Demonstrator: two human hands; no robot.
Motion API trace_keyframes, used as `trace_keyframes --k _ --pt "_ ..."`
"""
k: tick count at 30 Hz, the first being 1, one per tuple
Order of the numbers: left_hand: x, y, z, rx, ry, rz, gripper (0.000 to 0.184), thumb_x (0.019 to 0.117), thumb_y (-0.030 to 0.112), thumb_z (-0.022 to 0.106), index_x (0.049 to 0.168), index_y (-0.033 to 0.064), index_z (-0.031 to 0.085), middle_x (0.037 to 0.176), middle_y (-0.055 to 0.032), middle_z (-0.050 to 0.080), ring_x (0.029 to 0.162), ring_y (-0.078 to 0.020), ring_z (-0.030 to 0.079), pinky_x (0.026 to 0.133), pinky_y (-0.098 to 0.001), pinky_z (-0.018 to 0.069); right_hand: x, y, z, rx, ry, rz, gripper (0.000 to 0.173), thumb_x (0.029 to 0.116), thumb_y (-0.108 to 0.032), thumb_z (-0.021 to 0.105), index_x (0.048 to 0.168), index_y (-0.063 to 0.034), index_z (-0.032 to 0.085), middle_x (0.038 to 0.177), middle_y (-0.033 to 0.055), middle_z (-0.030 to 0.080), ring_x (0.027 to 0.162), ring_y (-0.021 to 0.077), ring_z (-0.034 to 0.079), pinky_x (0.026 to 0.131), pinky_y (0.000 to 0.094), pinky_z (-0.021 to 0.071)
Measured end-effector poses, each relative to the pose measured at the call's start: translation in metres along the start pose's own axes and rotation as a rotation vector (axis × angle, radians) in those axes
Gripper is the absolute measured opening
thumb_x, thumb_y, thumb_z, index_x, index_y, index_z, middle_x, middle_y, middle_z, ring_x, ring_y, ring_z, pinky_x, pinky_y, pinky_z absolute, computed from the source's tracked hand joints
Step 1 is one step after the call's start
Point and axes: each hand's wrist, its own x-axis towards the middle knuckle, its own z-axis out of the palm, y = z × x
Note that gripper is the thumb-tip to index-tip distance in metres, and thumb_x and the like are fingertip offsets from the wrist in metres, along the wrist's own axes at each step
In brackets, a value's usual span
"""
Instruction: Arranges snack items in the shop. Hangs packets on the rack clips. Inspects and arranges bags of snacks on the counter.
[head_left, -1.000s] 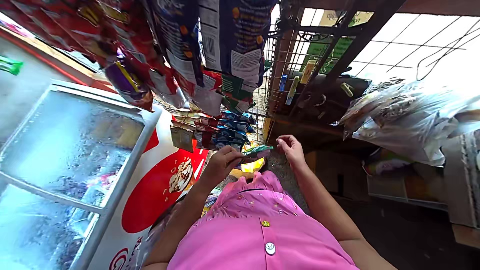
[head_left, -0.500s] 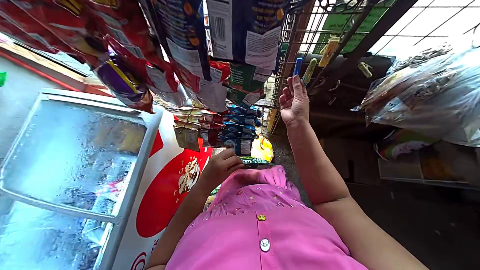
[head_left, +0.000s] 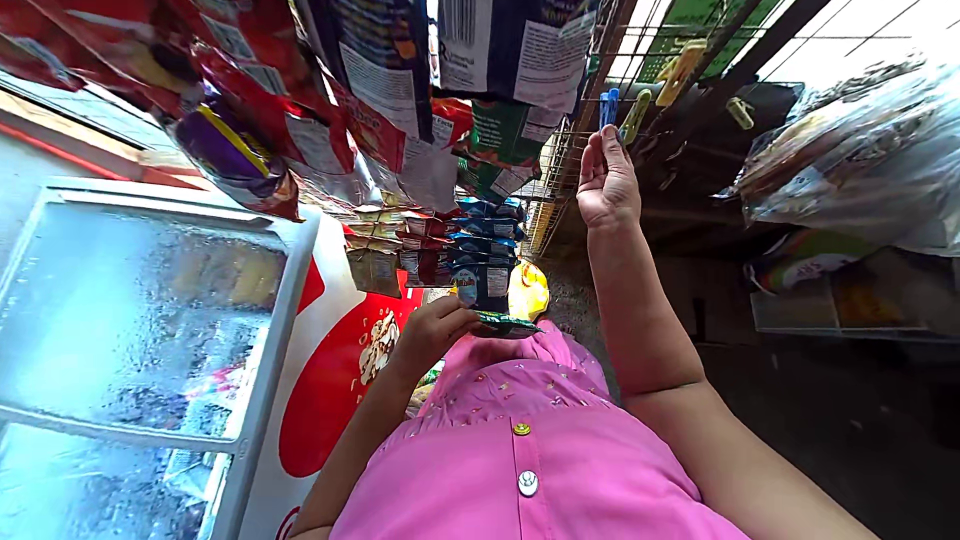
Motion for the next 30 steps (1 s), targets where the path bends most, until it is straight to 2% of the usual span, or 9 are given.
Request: trace_keyframes --k 7,16,18,20,21,23,25,28,30 --pt "0.018 0.002 0.004 0.062 -0.075 -0.001 0.017 0.0974 -0.001 0.059 0.098 0.0013 0.076 0.095 -0.0137 0.073 0.091 -0.0211 0.072 0.085 -0.0305 0.059 -0.002 -0.011 0.001 0.004 0.0 0.057 0.011 0.0997 -0.004 0.063 0.111 -0.0049 0.062 0.09 0.0029 0.069 0.079 0.0076 0.07 0.076 0.0188 0.0592" --pt "0.063 0.009 0.028 0.195 -0.028 0.017 0.016 0.0984 0.003 0.06 0.1 0.0043 0.076 0.095 -0.0123 0.073 0.088 -0.0249 0.071 0.08 -0.0371 0.0583 -0.005 -0.004 -0.027 -0.232 -0.151 -0.023 0.012 0.098 0.0 0.065 0.11 -0.0017 0.062 0.091 0.0035 0.07 0.078 0.0097 0.071 0.077 0.024 0.0616" --pt "0.077 0.011 0.033 0.217 -0.027 0.037 0.016 0.0997 0.004 0.059 0.101 0.0041 0.075 0.094 -0.0126 0.073 0.088 -0.0254 0.071 0.08 -0.0376 0.0582 -0.006 -0.008 -0.048 -0.38 -0.341 -0.093 0.027 0.0979 -0.002 0.064 0.124 -0.0009 0.058 0.1 0.0036 0.07 0.085 0.0116 0.071 0.081 0.0287 0.062" --pt "0.094 0.014 0.036 0.226 -0.013 0.052 0.015 0.1002 0.004 0.059 0.102 0.0025 0.074 0.096 -0.0145 0.072 0.09 -0.0268 0.071 0.083 -0.038 0.0585 -0.007 -0.019 -0.068 -0.534 -0.528 -0.123 0.051 0.0991 -0.008 0.062 0.145 0.0004 0.043 0.114 0.0067 0.063 0.095 0.015 0.07 0.086 0.0345 0.0622" --pt "0.103 0.015 0.039 0.226 0.002 0.052 0.014 0.1002 0.004 0.06 0.102 0.0016 0.074 0.097 -0.0155 0.072 0.091 -0.0272 0.071 0.083 -0.0373 0.0586 -0.006 -0.024 -0.078 -0.595 -0.588 -0.12 0.054 0.1 -0.012 0.06 0.149 0.0008 0.04 0.117 0.0075 0.061 0.098 0.015 0.068 0.088 0.035 0.0611" --pt "0.118 0.017 0.046 0.213 0.035 0.04 0.013 0.1001 0.004 0.061 0.102 0.0 0.074 0.098 -0.0167 0.072 0.096 -0.0268 0.071 0.087 -0.0363 0.0588 -0.006 -0.032 -0.097 -0.682 -0.658 -0.097 0.045 0.101 -0.018 0.055 0.141 0.0015 0.053 0.122 0.0087 0.063 0.098 0.0115 0.066 0.087 0.031 0.0581" --pt "0.132 0.018 0.056 0.192 0.073 0.019 0.013 0.1003 0.004 0.062 0.101 -0.0004 0.074 0.1 -0.0169 0.072 0.097 -0.0249 0.071 0.089 -0.0344 0.0585 -0.002 -0.042 -0.11 -0.674 -0.7 -0.05 0.034 0.0989 -0.018 0.052 0.126 -0.0016 0.064 0.111 0.0035 0.062 0.088 0.0073 0.063 0.079 0.0258 0.0569" --pt "0.146 0.019 0.075 0.176 0.127 -0.004 0.012 0.1 0.004 0.063 0.102 -0.0016 0.073 0.1 -0.0178 0.07 0.096 -0.0242 0.07 0.088 -0.033 0.0578 0.004 -0.061 -0.12 -0.597 -0.729 0.056 0.027 0.0986 -0.014 0.044 0.12 -0.0067 0.058 0.098 -0.0023 0.069 0.08 0.0051 0.065 0.076 0.0252 0.0568" --pt "0.155 0.017 0.084 0.223 0.118 0.008 0.014 0.1008 0.004 0.061 0.105 -0.0018 0.072 0.103 -0.0194 0.07 0.097 -0.0268 0.07 0.088 -0.0357 0.0584 0.011 -0.072 -0.122 -0.698 -0.784 -0.03 0.029 0.0994 -0.013 0.05 0.124 -0.0016 0.059 0.105 0.0012 0.068 0.09 0.0067 0.067 0.082 0.0257 0.0589"
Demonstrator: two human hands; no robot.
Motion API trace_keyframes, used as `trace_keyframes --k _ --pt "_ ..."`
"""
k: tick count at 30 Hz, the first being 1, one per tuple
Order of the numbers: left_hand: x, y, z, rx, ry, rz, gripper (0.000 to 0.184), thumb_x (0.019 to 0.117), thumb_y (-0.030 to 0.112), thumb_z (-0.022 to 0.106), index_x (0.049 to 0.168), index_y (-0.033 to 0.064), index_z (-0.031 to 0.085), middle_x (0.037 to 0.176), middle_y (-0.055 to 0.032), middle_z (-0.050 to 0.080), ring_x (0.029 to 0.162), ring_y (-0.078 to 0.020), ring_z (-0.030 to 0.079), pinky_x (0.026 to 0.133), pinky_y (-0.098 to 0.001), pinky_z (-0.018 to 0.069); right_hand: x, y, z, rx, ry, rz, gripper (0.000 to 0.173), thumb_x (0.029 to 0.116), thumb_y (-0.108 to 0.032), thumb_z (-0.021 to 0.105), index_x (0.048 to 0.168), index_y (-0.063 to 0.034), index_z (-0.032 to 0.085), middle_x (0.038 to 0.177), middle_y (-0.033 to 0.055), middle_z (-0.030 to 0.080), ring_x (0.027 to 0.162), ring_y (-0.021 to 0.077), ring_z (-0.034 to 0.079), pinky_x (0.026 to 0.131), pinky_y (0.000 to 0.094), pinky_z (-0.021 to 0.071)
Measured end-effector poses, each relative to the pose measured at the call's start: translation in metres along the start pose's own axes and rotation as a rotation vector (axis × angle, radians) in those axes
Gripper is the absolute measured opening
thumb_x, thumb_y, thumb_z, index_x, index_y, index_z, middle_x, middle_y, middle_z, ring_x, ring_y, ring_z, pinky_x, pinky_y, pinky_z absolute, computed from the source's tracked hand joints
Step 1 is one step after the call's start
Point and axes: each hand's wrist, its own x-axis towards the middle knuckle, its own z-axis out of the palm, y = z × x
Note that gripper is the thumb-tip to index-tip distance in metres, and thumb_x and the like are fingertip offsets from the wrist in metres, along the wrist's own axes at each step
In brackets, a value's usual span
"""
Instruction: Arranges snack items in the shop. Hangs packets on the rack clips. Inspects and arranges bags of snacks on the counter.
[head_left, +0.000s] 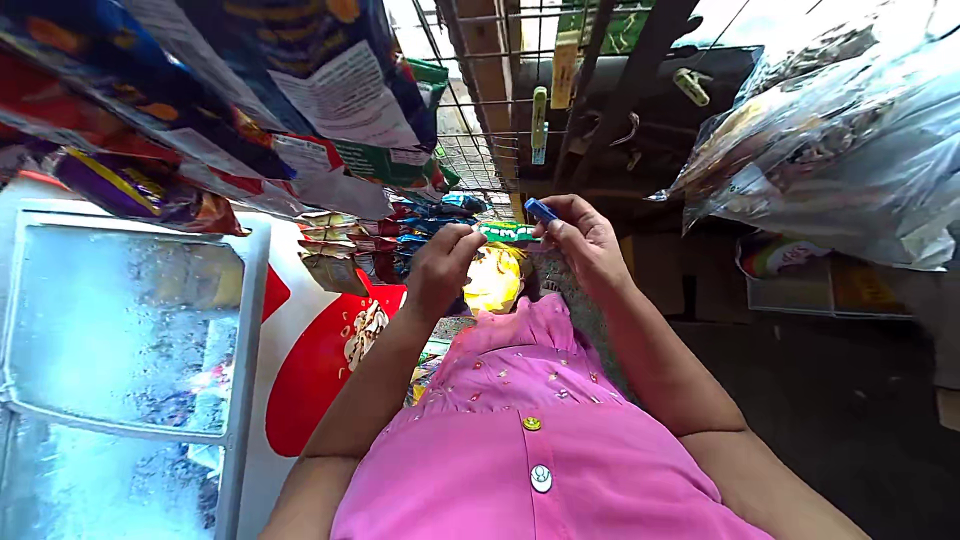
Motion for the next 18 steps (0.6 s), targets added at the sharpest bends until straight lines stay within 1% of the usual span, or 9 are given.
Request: trace_keyframes --k 2,4,6,7,9,11,14,16,18 --pt "0.011 0.001 0.007 0.068 -0.012 0.013 0.015 0.1011 0.002 0.059 0.107 -0.0008 0.072 0.105 -0.0197 0.071 0.097 -0.0286 0.072 0.085 -0.038 0.0594 0.004 -0.001 -0.011 -0.296 -0.091 -0.146 0.031 0.0981 -0.012 0.058 0.125 0.0027 0.065 0.121 0.0109 0.065 0.109 0.0137 0.066 0.095 0.0308 0.0569" --pt "0.024 0.003 0.011 0.116 0.0 -0.002 0.016 0.101 0.002 0.059 0.108 -0.0004 0.073 0.104 -0.0198 0.072 0.092 -0.0298 0.072 0.078 -0.0393 0.0602 0.007 -0.002 -0.015 -0.558 -0.18 -0.251 0.029 0.0943 -0.013 0.064 0.12 -0.0016 0.072 0.137 0.0172 0.062 0.125 0.0258 0.06 0.104 0.0405 0.052" --pt "0.035 0.003 0.013 0.155 0.047 -0.03 0.016 0.1015 0.003 0.059 0.108 0.0 0.073 0.101 -0.0196 0.071 0.085 -0.0298 0.072 0.069 -0.0388 0.0594 0.01 -0.002 -0.016 -0.7 -0.25 -0.281 0.026 0.0915 -0.015 0.069 0.115 -0.0058 0.076 0.148 0.0181 0.055 0.137 0.0339 0.051 0.111 0.0515 0.0447" --pt "0.039 0.003 0.014 0.181 0.084 -0.041 0.016 0.1019 0.004 0.059 0.107 0.0009 0.074 0.1 -0.0189 0.071 0.082 -0.0289 0.072 0.065 -0.0376 0.0584 0.012 -0.002 -0.016 -0.754 -0.264 -0.287 0.025 0.0911 -0.016 0.07 0.114 -0.0066 0.076 0.149 0.0162 0.055 0.14 0.0342 0.049 0.112 0.0543 0.0417" --pt "0.042 0.004 0.016 0.222 0.139 -0.058 0.015 0.1025 0.006 0.06 0.106 0.0026 0.074 0.1 -0.0177 0.071 0.081 -0.0276 0.072 0.062 -0.0363 0.0571 0.017 -0.001 -0.017 -0.809 -0.24 -0.315 0.024 0.0913 -0.014 0.07 0.112 -0.0039 0.076 0.138 0.0138 0.064 0.132 0.0319 0.057 0.109 0.0536 0.044" --pt "0.042 0.004 0.021 0.223 0.206 -0.065 0.015 0.102 0.006 0.06 0.106 0.0027 0.075 0.103 -0.0179 0.072 0.084 -0.0268 0.072 0.064 -0.0356 0.0573 0.024 -0.003 -0.016 -0.785 -0.222 -0.332 0.023 0.0906 -0.01 0.07 0.111 0.0012 0.074 0.125 0.0168 0.069 0.118 0.0317 0.064 0.101 0.051 0.0495" --pt "0.035 0.011 0.024 0.142 0.28 -0.11 0.022 0.1041 0.008 0.057 0.119 -0.0012 0.069 0.124 -0.0219 0.067 0.1 -0.0237 0.071 0.078 -0.0313 0.059 0.036 -0.01 -0.014 -0.808 -0.198 -0.322 0.025 0.091 -0.009 0.07 0.113 0.0031 0.073 0.124 0.0188 0.068 0.112 0.0316 0.066 0.096 0.046 0.0541" --pt "0.025 0.018 0.029 0.017 0.308 -0.209 0.027 0.1013 0.009 0.06 0.124 -0.0044 0.065 0.128 -0.024 0.061 0.089 -0.0183 0.065 0.069 -0.025 0.0547 0.045 -0.015 -0.011 -0.85 -0.183 -0.288 0.026 0.0916 -0.01 0.069 0.114 0.0036 0.073 0.124 0.0196 0.067 0.11 0.0318 0.066 0.095 0.0436 0.0552" --pt "0.008 0.024 0.04 -0.155 0.267 -0.406 0.026 0.0978 0.006 0.063 0.121 -0.0048 0.066 0.123 -0.0221 0.062 0.086 -0.0174 0.066 0.067 -0.0267 0.0569 0.056 -0.018 -0.006 -0.891 -0.194 -0.226 0.027 0.0929 -0.011 0.068 0.115 0.0035 0.073 0.126 0.0192 0.066 0.111 0.0321 0.065 0.095 0.0435 0.0544"
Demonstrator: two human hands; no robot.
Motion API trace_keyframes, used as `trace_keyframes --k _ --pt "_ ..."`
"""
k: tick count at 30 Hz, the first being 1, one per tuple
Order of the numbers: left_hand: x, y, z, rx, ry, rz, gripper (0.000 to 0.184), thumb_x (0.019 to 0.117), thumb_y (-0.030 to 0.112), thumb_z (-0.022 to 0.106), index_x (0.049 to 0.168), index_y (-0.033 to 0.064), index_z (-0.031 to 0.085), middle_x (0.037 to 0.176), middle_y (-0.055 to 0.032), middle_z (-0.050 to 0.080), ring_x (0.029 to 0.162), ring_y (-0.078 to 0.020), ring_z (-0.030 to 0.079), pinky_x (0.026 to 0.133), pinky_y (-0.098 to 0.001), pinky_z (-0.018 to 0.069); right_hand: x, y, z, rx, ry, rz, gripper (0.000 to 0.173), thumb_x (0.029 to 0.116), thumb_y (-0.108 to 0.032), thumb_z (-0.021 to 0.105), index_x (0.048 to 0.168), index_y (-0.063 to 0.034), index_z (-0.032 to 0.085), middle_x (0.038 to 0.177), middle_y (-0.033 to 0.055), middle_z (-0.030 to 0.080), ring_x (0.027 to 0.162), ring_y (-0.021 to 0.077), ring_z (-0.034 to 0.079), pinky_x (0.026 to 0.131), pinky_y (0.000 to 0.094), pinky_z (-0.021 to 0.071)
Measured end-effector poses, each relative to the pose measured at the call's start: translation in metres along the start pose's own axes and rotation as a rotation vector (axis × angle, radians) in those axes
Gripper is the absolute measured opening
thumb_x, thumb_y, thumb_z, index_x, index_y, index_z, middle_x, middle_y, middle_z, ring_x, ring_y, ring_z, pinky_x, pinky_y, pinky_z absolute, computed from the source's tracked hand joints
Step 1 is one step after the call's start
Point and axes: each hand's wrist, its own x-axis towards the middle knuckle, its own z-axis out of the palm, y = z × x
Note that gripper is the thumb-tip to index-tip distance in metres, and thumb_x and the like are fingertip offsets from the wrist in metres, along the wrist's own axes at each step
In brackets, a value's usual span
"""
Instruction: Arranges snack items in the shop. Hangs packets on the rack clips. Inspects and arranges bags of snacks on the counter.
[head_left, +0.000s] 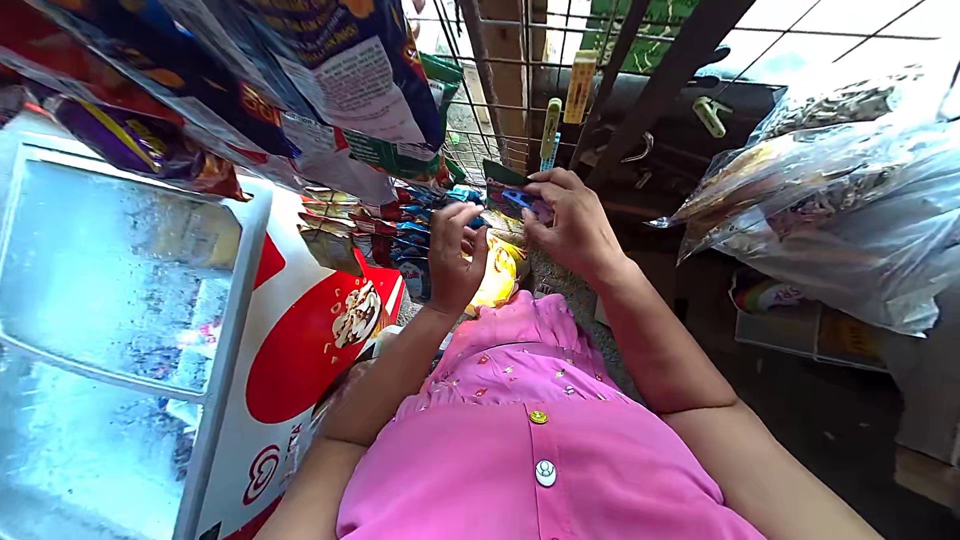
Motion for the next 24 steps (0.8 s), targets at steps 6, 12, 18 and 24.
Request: trace_keyframes --k 6,12,18,24 --pt "-0.021 -0.024 0.033 -0.761 -0.211 -0.992 0.035 0.1063 0.008 0.046 0.139 -0.0026 0.049 0.132 -0.016 0.058 0.102 -0.0198 0.068 0.086 -0.038 0.0594 0.032 -0.008 0.02 -0.016 -0.008 0.01 0.027 0.0932 -0.011 0.066 0.113 0.0054 0.072 0.125 0.0214 0.067 0.113 0.0352 0.066 0.099 0.0458 0.0528" --pt "-0.004 -0.044 0.06 -1.305 -0.104 -1.252 0.047 0.1102 0.033 0.035 0.149 0.0076 0.034 0.143 -0.0157 0.049 0.124 -0.0294 0.057 0.102 -0.0486 0.0504 0.049 -0.021 0.037 0.034 0.023 0.011 0.027 0.0922 -0.01 0.066 0.114 0.0043 0.072 0.125 0.0201 0.066 0.112 0.0311 0.065 0.098 0.0403 0.0533" --pt "0.022 -0.035 0.062 -1.537 0.059 -1.086 0.037 0.1047 0.026 0.021 0.11 0.0169 0.057 0.104 -0.0012 0.068 0.099 -0.0144 0.066 0.089 -0.0362 0.0536 0.06 -0.019 0.046 0.071 0.038 -0.039 0.026 0.0909 -0.009 0.067 0.112 0.0049 0.073 0.122 0.0205 0.067 0.112 0.0307 0.066 0.097 0.0388 0.0537" --pt "0.04 -0.02 0.054 -1.572 0.18 -1.084 0.029 0.1103 0.019 0.026 0.114 0.0114 0.053 0.102 -0.002 0.063 0.098 -0.0102 0.064 0.09 -0.0275 0.0535 0.051 -0.028 0.042 -0.028 0.134 -0.129 0.027 0.0894 -0.006 0.069 0.115 0.002 0.072 0.133 0.0212 0.064 0.124 0.0324 0.062 0.104 0.0399 0.0518"
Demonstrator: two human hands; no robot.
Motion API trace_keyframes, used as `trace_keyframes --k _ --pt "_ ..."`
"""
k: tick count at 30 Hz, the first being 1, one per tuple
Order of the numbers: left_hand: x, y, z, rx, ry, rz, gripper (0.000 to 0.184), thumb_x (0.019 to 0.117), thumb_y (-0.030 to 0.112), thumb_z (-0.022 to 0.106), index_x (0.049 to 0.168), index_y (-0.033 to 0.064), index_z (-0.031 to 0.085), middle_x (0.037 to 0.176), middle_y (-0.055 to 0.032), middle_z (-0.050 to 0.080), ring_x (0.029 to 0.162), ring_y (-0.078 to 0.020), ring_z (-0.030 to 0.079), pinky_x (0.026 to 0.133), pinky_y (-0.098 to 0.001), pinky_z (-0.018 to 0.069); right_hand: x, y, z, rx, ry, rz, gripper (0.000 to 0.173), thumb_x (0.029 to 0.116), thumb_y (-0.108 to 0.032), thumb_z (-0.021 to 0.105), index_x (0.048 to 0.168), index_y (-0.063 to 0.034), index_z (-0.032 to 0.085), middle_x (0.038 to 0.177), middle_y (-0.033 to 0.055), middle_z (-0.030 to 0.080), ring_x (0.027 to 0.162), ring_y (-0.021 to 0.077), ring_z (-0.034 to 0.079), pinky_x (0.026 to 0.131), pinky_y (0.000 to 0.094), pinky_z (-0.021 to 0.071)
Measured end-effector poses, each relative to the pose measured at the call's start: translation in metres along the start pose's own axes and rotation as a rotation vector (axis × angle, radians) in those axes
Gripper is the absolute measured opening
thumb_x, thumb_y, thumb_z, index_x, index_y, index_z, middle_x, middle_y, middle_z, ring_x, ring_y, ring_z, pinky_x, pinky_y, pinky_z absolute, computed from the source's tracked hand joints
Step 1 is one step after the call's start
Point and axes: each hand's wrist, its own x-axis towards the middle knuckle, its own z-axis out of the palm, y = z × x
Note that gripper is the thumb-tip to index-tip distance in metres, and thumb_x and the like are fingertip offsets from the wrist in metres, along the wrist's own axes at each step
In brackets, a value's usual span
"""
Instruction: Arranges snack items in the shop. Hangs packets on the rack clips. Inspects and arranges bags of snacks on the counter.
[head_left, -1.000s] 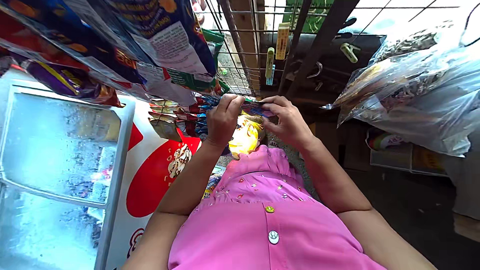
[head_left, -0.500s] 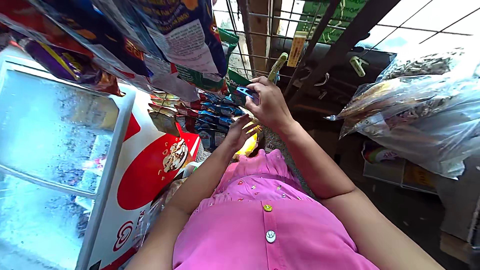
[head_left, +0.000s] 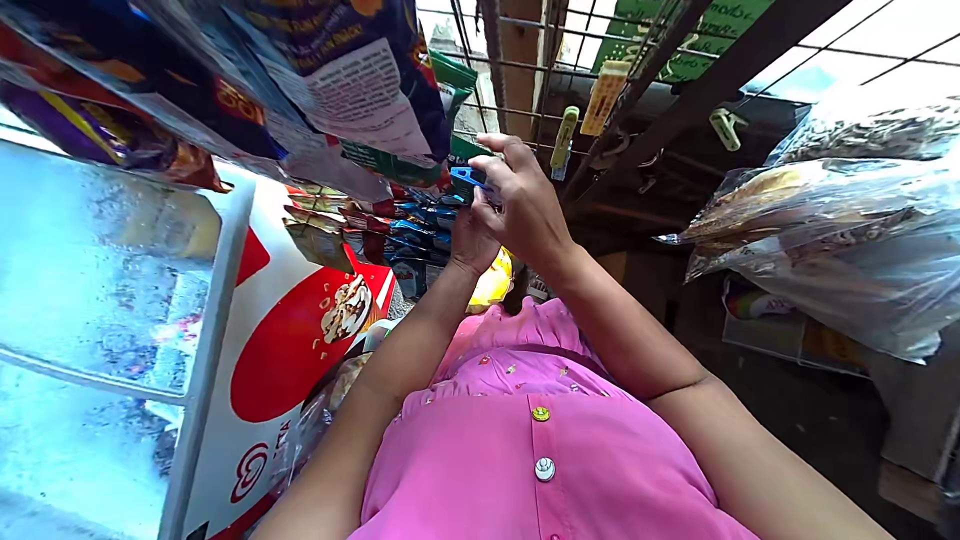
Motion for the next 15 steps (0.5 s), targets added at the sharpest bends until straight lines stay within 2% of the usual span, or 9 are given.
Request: trace_keyframes --k 3,5,6,8,13,15 --pt "0.002 0.0 -0.004 0.009 -0.024 -0.002 0.03 0.1124 0.022 0.024 0.122 0.0117 0.051 0.107 -0.0018 0.061 0.102 -0.0091 0.062 0.093 -0.0263 0.0516 -0.007 -0.007 0.0 -0.041 0.131 -0.01 0.031 0.0908 -0.005 0.068 0.121 -0.0009 0.074 0.109 0.0192 0.066 0.099 0.0304 0.065 0.085 0.0375 0.0564" --pt "0.004 0.0 -0.004 0.017 0.02 -0.02 0.026 0.1106 0.019 0.027 0.116 0.0135 0.052 0.101 -0.0006 0.065 0.096 -0.0085 0.066 0.088 -0.0252 0.0549 -0.005 -0.011 -0.002 -0.079 0.147 0.031 0.032 0.0937 -0.006 0.068 0.124 -0.0002 0.072 0.105 0.0179 0.068 0.094 0.0287 0.068 0.081 0.0367 0.0576" --pt "0.005 0.0 -0.004 0.019 0.033 -0.038 0.025 0.1091 0.017 0.027 0.112 0.0141 0.052 0.098 -0.0003 0.064 0.093 -0.0086 0.066 0.086 -0.0249 0.0549 -0.003 -0.012 -0.002 -0.096 0.144 0.051 0.031 0.0943 -0.008 0.069 0.124 0.0006 0.071 0.105 0.0175 0.069 0.088 0.0276 0.069 0.075 0.0366 0.0585" --pt "0.006 -0.001 -0.004 0.023 0.052 -0.048 0.024 0.1071 0.015 0.03 0.108 0.0136 0.054 0.094 -0.001 0.066 0.089 -0.01 0.067 0.084 -0.0265 0.0559 0.003 -0.013 -0.002 -0.119 0.138 0.077 0.023 0.0961 -0.01 0.068 0.116 0.0006 0.073 0.102 0.0171 0.07 0.08 0.0273 0.071 0.065 0.0372 0.0584" --pt "0.005 -0.008 -0.011 0.055 0.012 0.003 0.031 0.1049 0.02 0.029 0.097 0.02 0.059 0.088 0.0033 0.068 0.087 -0.0082 0.068 0.08 -0.0271 0.0568 0.02 -0.016 0.002 -0.188 0.087 0.091 0.018 0.0991 -0.009 0.063 0.108 -0.0012 0.077 0.096 0.0168 0.071 0.08 0.0291 0.072 0.065 0.0391 0.0585" --pt "0.005 -0.005 -0.009 0.019 0.011 -0.021 0.03 0.1063 0.02 0.029 0.097 0.0182 0.056 0.088 0.0018 0.066 0.087 -0.0099 0.067 0.081 -0.0287 0.0562 0.027 -0.021 0.003 -0.235 0.1 0.074 0.017 0.0972 -0.004 0.062 0.103 -0.0013 0.078 0.09 0.0155 0.069 0.077 0.0281 0.071 0.062 0.0371 0.0572"
